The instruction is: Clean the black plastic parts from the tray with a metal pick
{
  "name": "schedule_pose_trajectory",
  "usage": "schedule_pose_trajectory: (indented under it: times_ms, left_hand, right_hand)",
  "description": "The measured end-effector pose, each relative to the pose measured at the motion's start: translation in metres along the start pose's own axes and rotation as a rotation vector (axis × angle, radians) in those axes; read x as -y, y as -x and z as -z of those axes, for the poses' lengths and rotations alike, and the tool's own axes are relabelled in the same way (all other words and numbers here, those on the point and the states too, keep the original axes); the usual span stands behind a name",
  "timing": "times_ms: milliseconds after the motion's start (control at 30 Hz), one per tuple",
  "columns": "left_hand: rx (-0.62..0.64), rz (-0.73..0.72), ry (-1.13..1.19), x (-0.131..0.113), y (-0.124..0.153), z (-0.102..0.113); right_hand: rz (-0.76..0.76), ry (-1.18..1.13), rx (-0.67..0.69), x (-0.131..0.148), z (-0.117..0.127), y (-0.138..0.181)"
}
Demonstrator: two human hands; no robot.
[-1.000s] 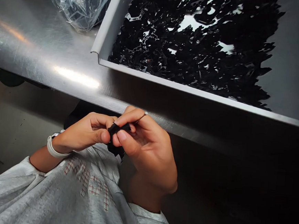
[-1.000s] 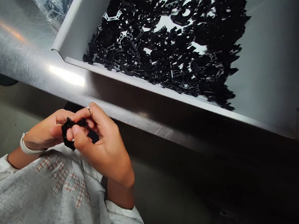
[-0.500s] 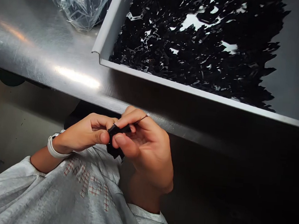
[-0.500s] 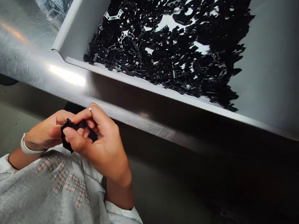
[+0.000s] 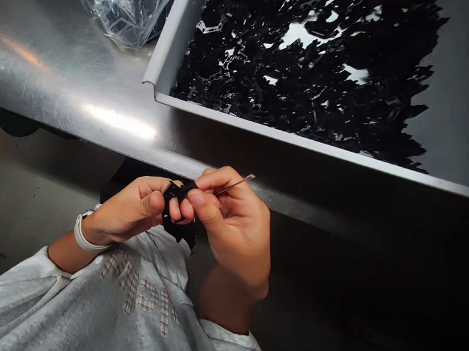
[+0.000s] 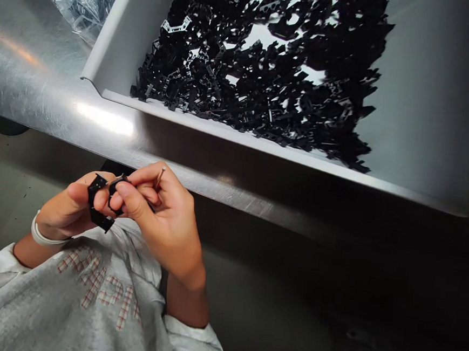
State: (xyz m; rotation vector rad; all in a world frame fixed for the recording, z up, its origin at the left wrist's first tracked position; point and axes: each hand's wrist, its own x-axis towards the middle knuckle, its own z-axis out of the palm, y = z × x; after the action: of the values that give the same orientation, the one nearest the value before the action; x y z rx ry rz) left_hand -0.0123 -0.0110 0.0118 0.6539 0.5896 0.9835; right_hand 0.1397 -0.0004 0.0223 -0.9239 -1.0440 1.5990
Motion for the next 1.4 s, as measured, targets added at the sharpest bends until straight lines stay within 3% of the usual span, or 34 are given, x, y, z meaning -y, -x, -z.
schedule_pose_trajectory:
  times_ms: [400, 700, 900, 1033, 1200, 1400]
  left_hand:
    - [0.001, -0.011, 0.013, 0.000, 0.000, -0.001]
    - [0.092, 0.049, -0.078, -0.007, 0.003, 0.007]
    - [0.035, 0.112, -0.109, -0.012, 0.005, 0.006]
    - [-0.037, 0.079, -0.108, -0.014, 0.004, 0.005]
    - [-0.136, 0.001, -0.102, -0.014, 0.000, 0.001]
    - [-0.240, -0.029, -0.151, -0.013, -0.001, -0.004]
  right_hand:
    - [-0.026, -0.081, 0.033, -0.003, 0.001, -0.002]
    - [-0.090, -0.175, 0.178, -0.006, 0.012, -0.002]
    - [-0.067, -0.225, 0.224, -0.010, 0.011, -0.006]
    - [-0.058, -0.092, 0.104, -0.010, 0.009, -0.001]
    - [0.114, 0.136, -0.102, -0.012, 0.002, 0.010]
    - [0.163, 0.309, -0.086, -0.015, -0.006, 0.010]
